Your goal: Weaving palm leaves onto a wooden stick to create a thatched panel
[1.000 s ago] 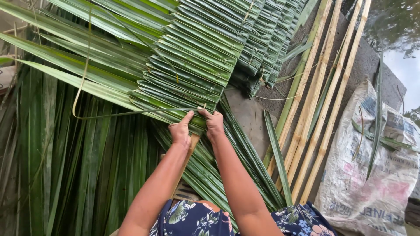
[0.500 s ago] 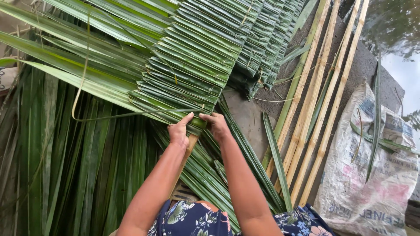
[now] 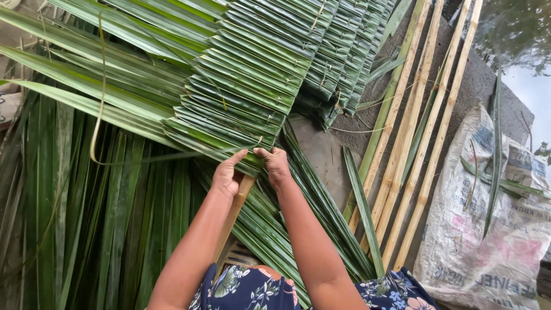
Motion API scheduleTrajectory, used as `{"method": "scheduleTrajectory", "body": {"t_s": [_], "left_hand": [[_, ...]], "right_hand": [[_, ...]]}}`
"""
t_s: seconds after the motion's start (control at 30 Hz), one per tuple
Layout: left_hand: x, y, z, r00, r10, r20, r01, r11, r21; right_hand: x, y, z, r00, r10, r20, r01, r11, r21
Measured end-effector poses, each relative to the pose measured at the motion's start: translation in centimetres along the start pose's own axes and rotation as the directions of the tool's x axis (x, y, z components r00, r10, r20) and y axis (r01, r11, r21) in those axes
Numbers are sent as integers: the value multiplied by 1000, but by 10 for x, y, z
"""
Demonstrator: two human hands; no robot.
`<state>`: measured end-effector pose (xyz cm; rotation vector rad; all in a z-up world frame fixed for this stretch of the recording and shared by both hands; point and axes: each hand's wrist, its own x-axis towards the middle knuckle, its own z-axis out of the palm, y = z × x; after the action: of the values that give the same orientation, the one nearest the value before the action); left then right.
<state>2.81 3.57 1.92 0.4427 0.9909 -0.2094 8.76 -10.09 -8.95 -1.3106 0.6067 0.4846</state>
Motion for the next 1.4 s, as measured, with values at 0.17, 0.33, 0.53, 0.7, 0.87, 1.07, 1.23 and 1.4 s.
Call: {"method": "scheduleTrajectory", "body": {"t_s": [0.17, 0.33, 0.53, 0.7, 0.87, 1.07, 1.23, 1.4], "left_hand": [[2, -17, 23, 938, 260, -230, -245, 965, 91], [17, -27, 25, 881, 358, -309, -365, 930, 36], [39, -30, 7, 853, 336, -399, -338, 939, 68], [-35, -2, 46, 857, 330, -396, -371, 928, -30], [-36, -6, 59, 838, 357, -414, -423, 903, -78], [-13, -9, 47, 835, 346, -429, -431, 895, -117], [-12, -14, 46, 856, 294, -426, -399, 899, -182], [13, -22, 30, 871, 283, -403, -339, 938, -75]], "right_hand": [[-17, -12, 15, 1000, -3, -18, 3, 1000, -17], [-47, -39, 20, 1000, 11, -23, -11, 999, -34], [-80, -138, -6, 972, -233, -12, 206, 882, -425], [-44, -154, 67, 742, -554, 377, 668, 566, -484], [14, -123, 117, 574, -542, 614, 798, 203, -567], [13, -117, 130, 401, -555, 729, 777, -216, -591], [-7, -140, 136, 507, -501, 701, 773, -94, -627], [-43, -199, 110, 616, -706, 349, 781, 489, -389]]}}
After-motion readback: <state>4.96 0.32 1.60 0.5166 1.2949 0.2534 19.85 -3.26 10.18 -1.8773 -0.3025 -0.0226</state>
